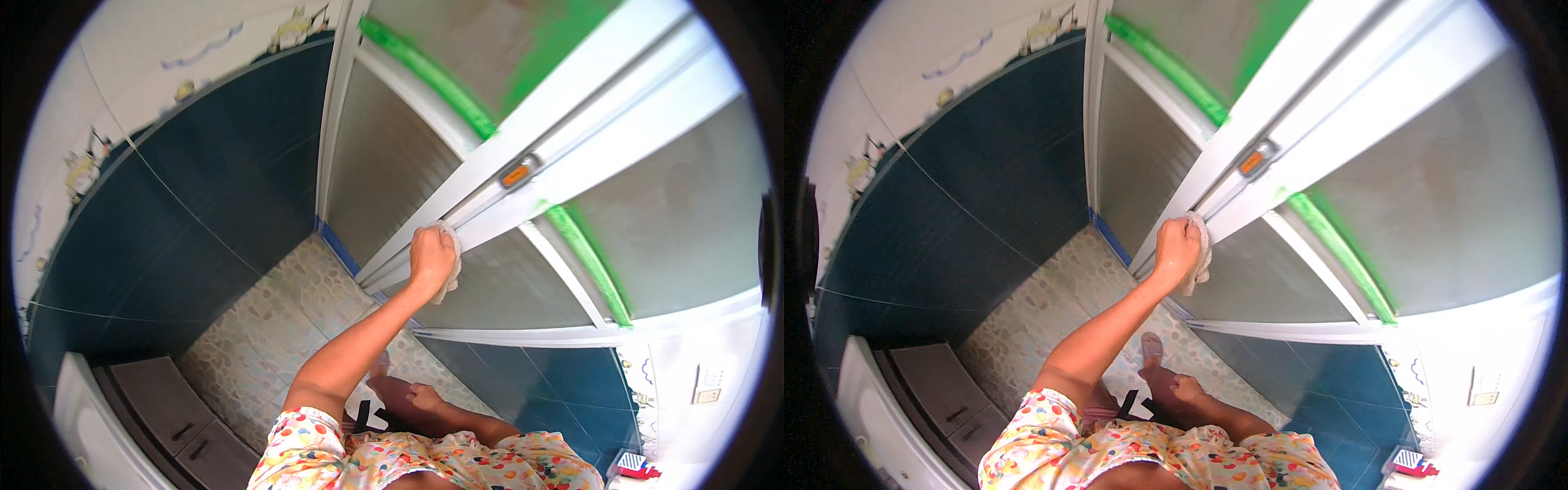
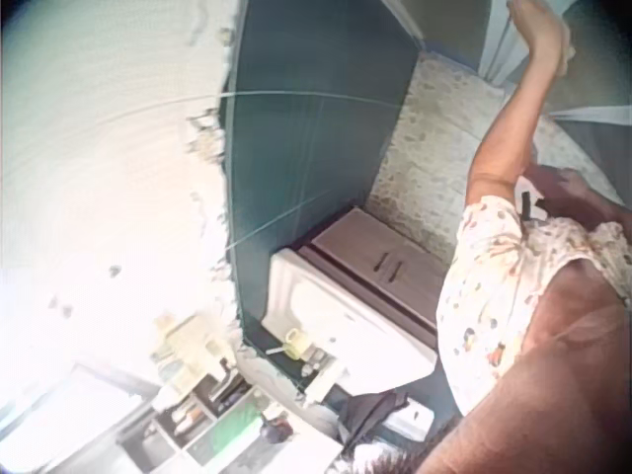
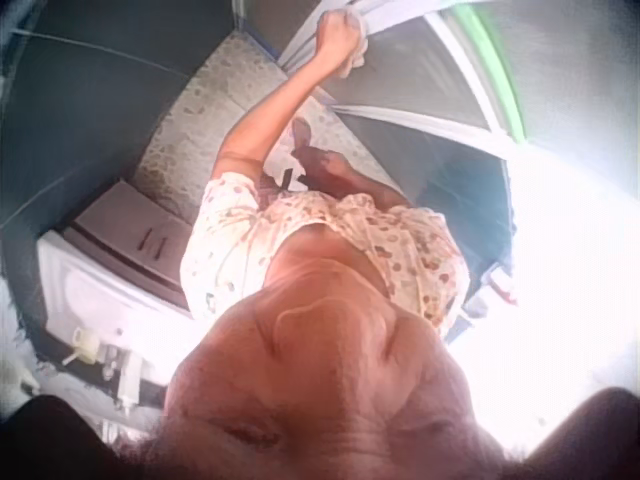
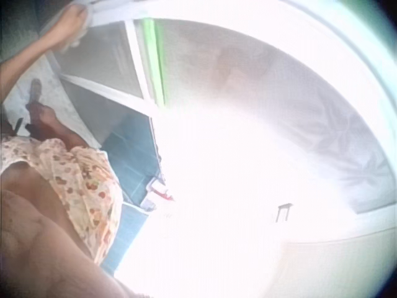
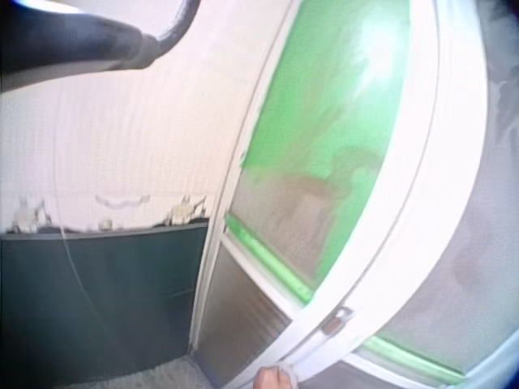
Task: The person wipes the shower door, sink area, and tiled walls with a cloth. They move around the bathroom to reach different surfaces, including the shower frame and wall tiles near the shower head.
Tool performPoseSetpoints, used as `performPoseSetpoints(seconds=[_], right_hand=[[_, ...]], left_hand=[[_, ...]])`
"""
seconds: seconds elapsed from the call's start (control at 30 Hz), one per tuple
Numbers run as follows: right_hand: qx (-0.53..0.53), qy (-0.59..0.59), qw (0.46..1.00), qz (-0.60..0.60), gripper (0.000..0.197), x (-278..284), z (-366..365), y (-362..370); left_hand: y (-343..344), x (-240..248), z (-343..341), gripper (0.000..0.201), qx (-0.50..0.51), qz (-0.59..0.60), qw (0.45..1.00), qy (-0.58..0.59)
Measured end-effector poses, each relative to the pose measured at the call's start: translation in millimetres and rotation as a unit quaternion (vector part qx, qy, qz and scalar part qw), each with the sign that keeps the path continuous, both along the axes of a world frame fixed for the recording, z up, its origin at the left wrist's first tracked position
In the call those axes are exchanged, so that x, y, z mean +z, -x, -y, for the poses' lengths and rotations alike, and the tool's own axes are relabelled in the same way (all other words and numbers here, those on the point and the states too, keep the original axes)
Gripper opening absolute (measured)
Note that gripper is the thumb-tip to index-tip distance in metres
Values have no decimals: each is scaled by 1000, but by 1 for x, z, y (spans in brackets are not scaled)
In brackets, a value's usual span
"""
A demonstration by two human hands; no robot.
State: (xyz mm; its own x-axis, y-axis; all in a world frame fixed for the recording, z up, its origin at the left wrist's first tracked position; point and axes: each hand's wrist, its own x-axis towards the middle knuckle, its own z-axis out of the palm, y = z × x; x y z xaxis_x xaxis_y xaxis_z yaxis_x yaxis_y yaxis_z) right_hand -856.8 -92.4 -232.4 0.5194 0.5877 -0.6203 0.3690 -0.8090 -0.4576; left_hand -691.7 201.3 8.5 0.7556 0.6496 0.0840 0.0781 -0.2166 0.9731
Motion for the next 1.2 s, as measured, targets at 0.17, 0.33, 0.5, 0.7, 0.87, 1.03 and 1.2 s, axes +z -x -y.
performPoseSetpoints(seconds=[0.17, 0.33, 0.5, 0.7, 0.87, 1.03, 1.2], right_hand=[[-44, 42, 998, 21, 38, 16, 22, -13], [-72, 63, 995, -18, 43, 43, 26, -18], [-81, -34, 994, -63, 39, 120, -8, -15], [-35, -156, 985, -66, 30, 150, -41, -19], [-32, -270, 962, -32, 30, 140, -34, -22], [-28, -318, 945, -68, 31, 175, -40, -26], [-54, -292, 954, -44, 24, 159, -20, -31]], left_hand=[[-2, 77, -8, 25, -17, 10, 1000, 15], [1, 135, -18, 23, -101, 58, 980, 163], [32, 152, -45, 15, -204, 109, 878, 419], [43, 286, -41, 19, -133, 267, 954, 40], [7, 471, -16, 14, 42, 460, 829, -316], [-50, 575, -31, 20, 178, 476, 739, -443], [-49, 478, -18, 18, 87, 497, 757, -416]])
